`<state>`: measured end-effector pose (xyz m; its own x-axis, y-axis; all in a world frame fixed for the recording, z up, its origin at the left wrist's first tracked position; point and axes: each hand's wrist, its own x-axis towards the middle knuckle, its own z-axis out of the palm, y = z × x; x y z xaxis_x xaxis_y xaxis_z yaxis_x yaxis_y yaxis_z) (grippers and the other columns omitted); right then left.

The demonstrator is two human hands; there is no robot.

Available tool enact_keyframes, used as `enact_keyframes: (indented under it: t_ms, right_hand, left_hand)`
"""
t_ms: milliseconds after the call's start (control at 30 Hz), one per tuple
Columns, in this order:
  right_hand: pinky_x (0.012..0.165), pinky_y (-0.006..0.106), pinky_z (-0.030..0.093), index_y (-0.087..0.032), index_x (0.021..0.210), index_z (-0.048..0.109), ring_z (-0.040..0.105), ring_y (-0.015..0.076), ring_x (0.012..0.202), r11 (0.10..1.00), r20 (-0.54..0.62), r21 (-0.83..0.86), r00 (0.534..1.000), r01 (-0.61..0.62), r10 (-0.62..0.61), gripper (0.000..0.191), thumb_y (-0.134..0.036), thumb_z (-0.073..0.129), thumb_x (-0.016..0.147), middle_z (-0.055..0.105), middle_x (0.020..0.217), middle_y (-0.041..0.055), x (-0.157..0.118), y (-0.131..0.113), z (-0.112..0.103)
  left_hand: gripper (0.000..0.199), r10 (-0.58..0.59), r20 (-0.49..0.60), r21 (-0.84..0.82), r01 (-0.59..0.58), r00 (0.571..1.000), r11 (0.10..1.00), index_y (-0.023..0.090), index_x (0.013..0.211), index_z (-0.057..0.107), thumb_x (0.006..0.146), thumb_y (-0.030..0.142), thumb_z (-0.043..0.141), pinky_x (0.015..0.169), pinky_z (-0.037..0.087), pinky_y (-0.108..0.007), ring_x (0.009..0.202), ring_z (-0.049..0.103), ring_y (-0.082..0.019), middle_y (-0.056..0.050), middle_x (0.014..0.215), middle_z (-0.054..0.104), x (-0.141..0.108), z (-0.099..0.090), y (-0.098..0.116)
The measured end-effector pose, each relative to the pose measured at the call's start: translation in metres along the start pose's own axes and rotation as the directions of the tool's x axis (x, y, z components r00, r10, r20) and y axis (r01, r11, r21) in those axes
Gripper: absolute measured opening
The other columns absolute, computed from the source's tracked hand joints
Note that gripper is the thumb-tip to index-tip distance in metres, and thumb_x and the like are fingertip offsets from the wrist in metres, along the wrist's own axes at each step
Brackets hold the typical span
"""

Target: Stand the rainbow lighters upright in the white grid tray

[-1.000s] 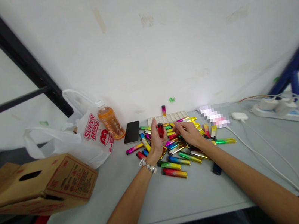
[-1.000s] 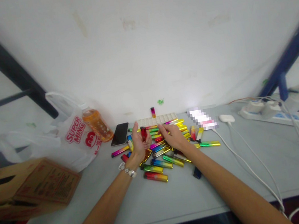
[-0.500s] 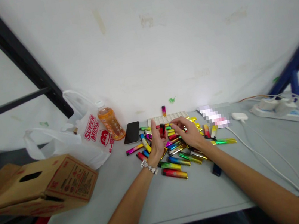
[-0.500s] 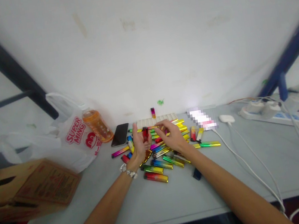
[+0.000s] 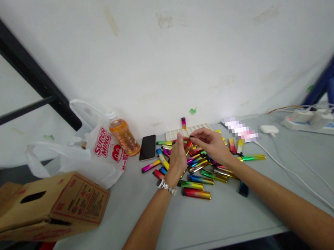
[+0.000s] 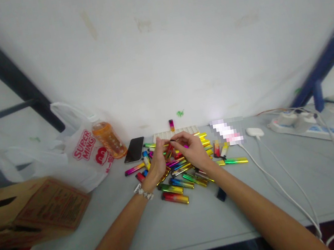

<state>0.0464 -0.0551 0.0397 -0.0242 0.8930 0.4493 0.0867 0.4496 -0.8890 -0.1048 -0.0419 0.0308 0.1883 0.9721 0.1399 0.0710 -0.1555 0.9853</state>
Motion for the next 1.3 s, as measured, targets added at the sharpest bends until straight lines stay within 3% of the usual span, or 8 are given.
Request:
enact_keyframes:
  t_ms: [33,100,200,267,433,800,1167,1300]
  right_hand:
    - [0.065,0.031,0.054,-0.020,0.096,0.067,0.066,0.0167,0.068,1.000,-0.022,0.006,1.000,0.005,-0.005,0.032,-0.048,0.072,0.083,0.071,0.077,0.0031,0.004,-0.001,-0.003]
    - [0.060,0.030,0.052,-0.019,0.099,0.067,0.065,0.0164,0.065,1.000,-0.056,-0.018,0.998,0.014,-0.015,0.034,-0.049,0.071,0.083,0.070,0.073,0.0024,0.015,0.000,-0.010]
    - [0.062,0.030,0.051,-0.019,0.102,0.068,0.066,0.0174,0.068,0.983,-0.080,-0.179,0.995,0.052,-0.067,0.031,-0.045,0.069,0.085,0.072,0.075,0.0038,0.042,0.009,-0.022]
    - [0.065,0.030,0.051,-0.019,0.098,0.070,0.066,0.0169,0.068,0.952,-0.060,-0.296,0.993,0.084,-0.106,0.026,-0.041,0.069,0.085,0.073,0.078,0.0044,0.062,0.020,-0.027]
    - [0.068,0.031,0.051,-0.019,0.090,0.072,0.066,0.0164,0.067,0.853,0.061,-0.485,0.980,0.194,-0.188,0.013,-0.028,0.067,0.083,0.073,0.084,0.0043,0.106,0.048,-0.029]
    - [0.076,0.031,0.050,-0.017,0.094,0.076,0.063,0.0157,0.071,0.732,0.286,-0.611,0.946,0.303,-0.152,0.015,-0.016,0.065,0.085,0.072,0.087,0.0045,0.143,0.085,-0.026]
    - [0.091,0.037,0.050,-0.021,0.120,0.074,0.062,0.0217,0.091,0.532,0.327,-0.774,0.936,0.344,-0.129,0.030,-0.028,0.056,0.096,0.053,0.109,0.0110,0.128,0.076,-0.027]
    - [0.090,0.040,0.051,-0.020,0.136,0.061,0.062,0.0225,0.088,0.576,0.237,-0.764,0.957,0.291,-0.168,0.042,-0.033,0.053,0.097,0.053,0.113,0.0123,0.111,0.063,-0.028]
  left_hand:
    - [0.050,0.154,-0.099,0.265,-0.123,0.983,0.957,0.020,0.091,0.061,0.102,0.056,0.029,0.077,0.046,-0.032,0.088,0.061,-0.021,-0.006,0.086,0.067,0.001,-0.005,0.003]
    - [0.034,0.363,-0.112,0.660,-0.203,0.925,0.723,0.020,0.097,0.061,0.103,0.043,0.037,0.092,0.044,-0.038,0.102,0.060,-0.024,-0.009,0.102,0.067,0.005,-0.018,0.006]
    - [0.025,0.377,0.115,0.854,-0.285,0.919,0.435,0.019,0.099,0.063,0.102,0.029,0.041,0.093,0.044,-0.039,0.105,0.059,-0.025,-0.009,0.104,0.068,0.010,-0.034,0.004]
    - [0.022,0.314,0.275,0.855,-0.380,0.909,0.353,0.019,0.104,0.065,0.100,0.025,0.044,0.095,0.043,-0.040,0.109,0.059,-0.025,-0.009,0.111,0.069,0.011,-0.040,0.000]
    - [0.019,0.204,0.412,0.835,-0.458,0.888,0.304,0.019,0.108,0.069,0.095,0.025,0.057,0.103,0.040,-0.045,0.117,0.057,-0.028,-0.009,0.119,0.069,0.010,-0.037,-0.009]
    - [0.018,0.144,0.384,0.856,-0.410,0.912,0.315,0.015,0.105,0.070,0.092,0.020,0.059,0.100,0.047,-0.040,0.113,0.061,-0.027,-0.012,0.114,0.067,0.016,-0.031,-0.006]
    - [0.020,0.117,0.357,0.902,-0.374,0.927,0.214,0.014,0.106,0.068,0.087,0.020,0.064,0.100,0.046,-0.043,0.113,0.059,-0.029,-0.013,0.115,0.064,0.022,-0.025,-0.013]
    - [0.019,0.168,0.383,0.874,-0.415,0.909,0.252,0.017,0.108,0.067,0.091,0.025,0.062,0.100,0.045,-0.042,0.114,0.060,-0.028,-0.012,0.115,0.067,0.024,-0.030,-0.013]
